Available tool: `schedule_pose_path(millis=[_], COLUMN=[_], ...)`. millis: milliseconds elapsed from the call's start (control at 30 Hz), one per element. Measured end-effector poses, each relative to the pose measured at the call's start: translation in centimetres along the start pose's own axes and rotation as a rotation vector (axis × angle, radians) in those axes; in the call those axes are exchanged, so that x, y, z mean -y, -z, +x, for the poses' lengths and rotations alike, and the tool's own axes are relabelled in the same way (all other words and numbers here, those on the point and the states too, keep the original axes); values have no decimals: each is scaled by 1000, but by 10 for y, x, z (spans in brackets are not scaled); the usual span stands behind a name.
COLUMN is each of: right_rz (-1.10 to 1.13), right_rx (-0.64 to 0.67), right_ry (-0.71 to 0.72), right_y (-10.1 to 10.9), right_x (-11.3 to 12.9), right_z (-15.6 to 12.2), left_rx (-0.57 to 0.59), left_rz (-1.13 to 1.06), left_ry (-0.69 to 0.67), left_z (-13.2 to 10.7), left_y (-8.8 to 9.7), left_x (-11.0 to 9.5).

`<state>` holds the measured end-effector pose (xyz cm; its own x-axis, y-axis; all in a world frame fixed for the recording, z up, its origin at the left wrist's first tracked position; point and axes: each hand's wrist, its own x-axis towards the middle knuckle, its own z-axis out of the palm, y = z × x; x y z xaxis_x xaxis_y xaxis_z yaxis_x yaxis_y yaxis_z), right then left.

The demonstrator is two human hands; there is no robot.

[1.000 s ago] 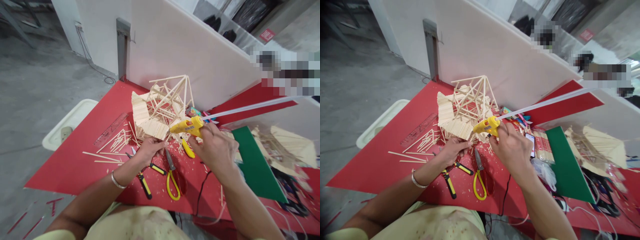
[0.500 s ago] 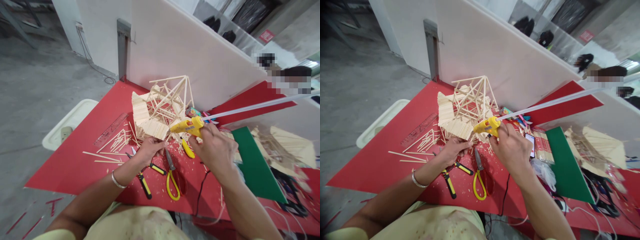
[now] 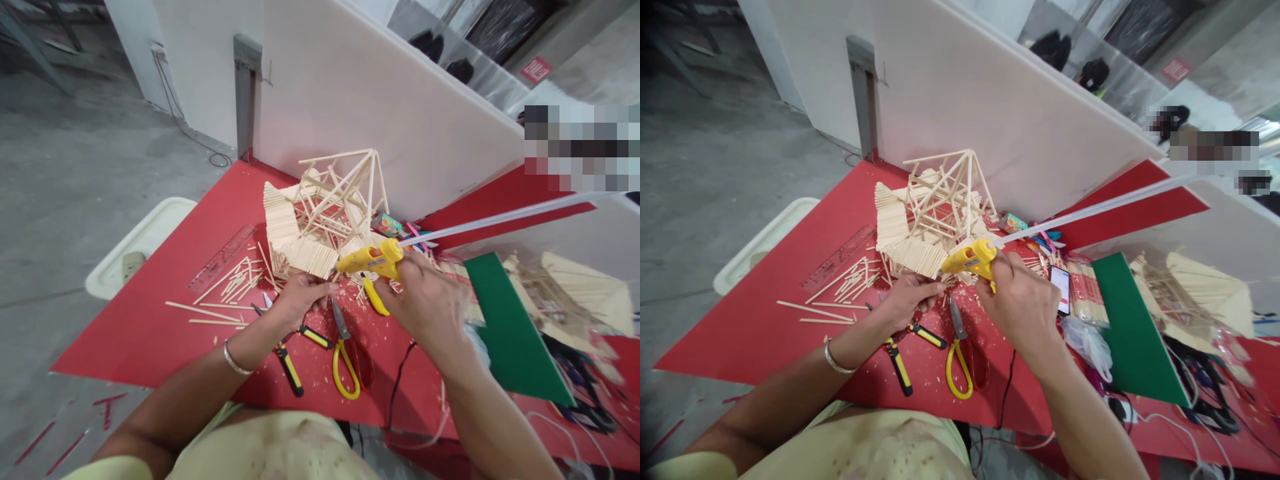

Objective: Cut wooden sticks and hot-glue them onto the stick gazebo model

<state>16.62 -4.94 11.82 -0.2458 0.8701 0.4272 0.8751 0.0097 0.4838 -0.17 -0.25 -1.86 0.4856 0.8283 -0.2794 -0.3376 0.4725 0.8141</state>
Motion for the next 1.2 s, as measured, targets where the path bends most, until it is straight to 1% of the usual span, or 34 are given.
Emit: schedule_pose_path(millis=[100, 167, 367, 533, 667, 1200], right_rz=[1, 0, 0, -57, -107, -165], right_rx=[-18, -6, 5, -30, -62, -50], right_ry=[24, 28, -13, -61, -49, -57], right_y=[0, 0, -1, 3, 6, 5], right_x=[0, 0, -1, -1, -1, 5], right_z=[-2, -2, 0, 2, 4, 8], left_rx=[-3, -10, -6, 15, 16, 3], left_rz=[1, -1, -5, -1, -17, -53], left_ry=[9, 14, -6, -4, 0, -21], left_z=[0, 0, 0, 0, 0, -2], left_y=[0, 0, -1, 0, 1, -2], left_x=[1, 1, 0, 0, 0, -4])
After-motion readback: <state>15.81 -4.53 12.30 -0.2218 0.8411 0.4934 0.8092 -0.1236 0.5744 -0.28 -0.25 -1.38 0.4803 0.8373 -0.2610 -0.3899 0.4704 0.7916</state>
